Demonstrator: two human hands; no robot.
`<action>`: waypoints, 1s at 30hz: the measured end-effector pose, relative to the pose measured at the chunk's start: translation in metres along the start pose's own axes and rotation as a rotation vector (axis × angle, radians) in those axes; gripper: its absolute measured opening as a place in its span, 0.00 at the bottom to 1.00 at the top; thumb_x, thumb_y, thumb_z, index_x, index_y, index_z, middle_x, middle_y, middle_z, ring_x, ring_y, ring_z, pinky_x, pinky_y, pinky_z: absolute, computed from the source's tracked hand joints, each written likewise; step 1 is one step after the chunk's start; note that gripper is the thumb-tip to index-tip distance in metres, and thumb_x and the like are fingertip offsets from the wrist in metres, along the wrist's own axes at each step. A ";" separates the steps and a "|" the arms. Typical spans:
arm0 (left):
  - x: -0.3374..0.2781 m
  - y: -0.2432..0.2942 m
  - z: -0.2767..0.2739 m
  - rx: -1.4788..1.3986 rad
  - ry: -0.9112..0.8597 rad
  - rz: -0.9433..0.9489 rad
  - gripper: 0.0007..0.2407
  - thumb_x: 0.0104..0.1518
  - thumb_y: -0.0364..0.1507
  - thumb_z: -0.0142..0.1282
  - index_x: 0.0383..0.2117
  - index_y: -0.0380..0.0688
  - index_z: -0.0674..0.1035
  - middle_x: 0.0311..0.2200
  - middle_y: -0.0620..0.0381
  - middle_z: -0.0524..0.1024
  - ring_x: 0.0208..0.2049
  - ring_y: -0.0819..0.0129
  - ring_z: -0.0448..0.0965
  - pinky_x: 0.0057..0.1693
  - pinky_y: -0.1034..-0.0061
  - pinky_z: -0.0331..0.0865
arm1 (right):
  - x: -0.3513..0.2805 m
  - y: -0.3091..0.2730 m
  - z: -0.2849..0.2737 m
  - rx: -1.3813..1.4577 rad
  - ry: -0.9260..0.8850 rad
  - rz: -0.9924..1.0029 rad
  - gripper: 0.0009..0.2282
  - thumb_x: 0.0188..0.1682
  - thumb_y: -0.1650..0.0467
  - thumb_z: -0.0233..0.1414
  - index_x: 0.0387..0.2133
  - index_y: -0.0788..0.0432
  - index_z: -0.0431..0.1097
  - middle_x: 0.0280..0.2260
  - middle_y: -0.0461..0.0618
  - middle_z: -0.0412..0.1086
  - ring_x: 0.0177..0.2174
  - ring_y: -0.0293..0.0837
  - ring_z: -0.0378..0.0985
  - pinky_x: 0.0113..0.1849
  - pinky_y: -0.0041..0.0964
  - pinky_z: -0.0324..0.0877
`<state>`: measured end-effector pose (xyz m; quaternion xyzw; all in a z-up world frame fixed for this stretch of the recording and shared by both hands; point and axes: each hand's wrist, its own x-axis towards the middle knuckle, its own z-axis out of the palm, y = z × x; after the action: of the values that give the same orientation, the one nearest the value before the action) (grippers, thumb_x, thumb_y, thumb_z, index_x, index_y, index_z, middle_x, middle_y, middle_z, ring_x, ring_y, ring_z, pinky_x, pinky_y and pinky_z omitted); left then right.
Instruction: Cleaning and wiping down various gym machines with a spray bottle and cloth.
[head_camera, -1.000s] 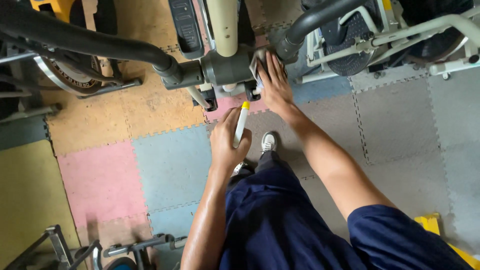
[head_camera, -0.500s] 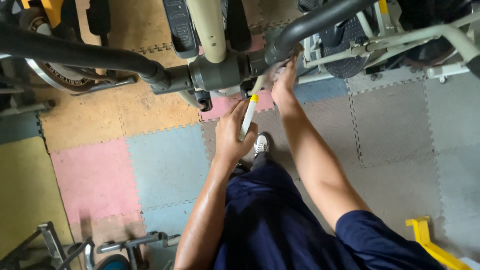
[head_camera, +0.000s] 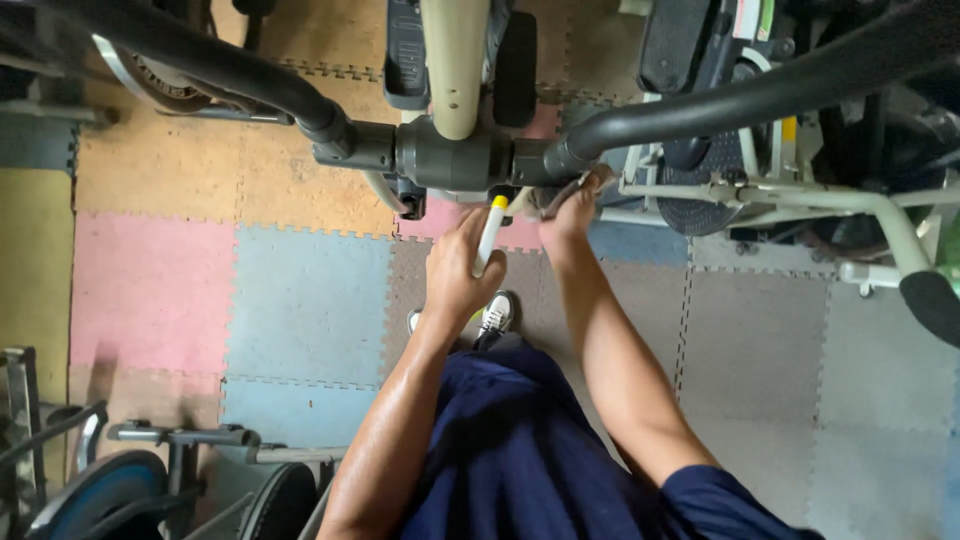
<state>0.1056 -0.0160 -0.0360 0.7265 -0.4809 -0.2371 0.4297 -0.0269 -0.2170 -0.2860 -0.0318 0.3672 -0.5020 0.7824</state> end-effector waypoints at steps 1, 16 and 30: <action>-0.002 -0.006 0.002 0.003 0.010 -0.007 0.21 0.43 0.27 0.56 0.48 0.41 0.77 0.40 0.44 0.78 0.40 0.38 0.77 0.44 0.52 0.71 | -0.008 -0.002 -0.004 -0.005 -0.005 0.011 0.19 0.58 0.55 0.40 0.45 0.54 0.72 0.41 0.49 0.77 0.40 0.49 0.80 0.43 0.46 0.77; -0.003 -0.064 -0.037 -0.021 0.083 0.019 0.21 0.43 0.25 0.56 0.48 0.38 0.77 0.47 0.42 0.78 0.46 0.38 0.77 0.50 0.56 0.73 | -0.111 0.010 0.065 -0.675 -0.149 0.143 0.14 0.55 0.66 0.48 0.44 0.65 0.73 0.38 0.54 0.77 0.36 0.48 0.80 0.41 0.41 0.75; 0.006 -0.101 -0.150 -0.058 -0.074 0.131 0.21 0.45 0.24 0.54 0.51 0.36 0.77 0.44 0.40 0.79 0.46 0.39 0.78 0.52 0.57 0.73 | -0.152 0.147 0.144 -2.123 -0.489 -1.092 0.27 0.49 0.69 0.57 0.65 0.54 0.62 0.69 0.56 0.48 0.68 0.64 0.43 0.65 0.66 0.43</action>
<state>0.2711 0.0551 -0.0437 0.6715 -0.5357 -0.2493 0.4471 0.1385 -0.0675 -0.1600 -0.8997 0.3766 -0.1959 0.1019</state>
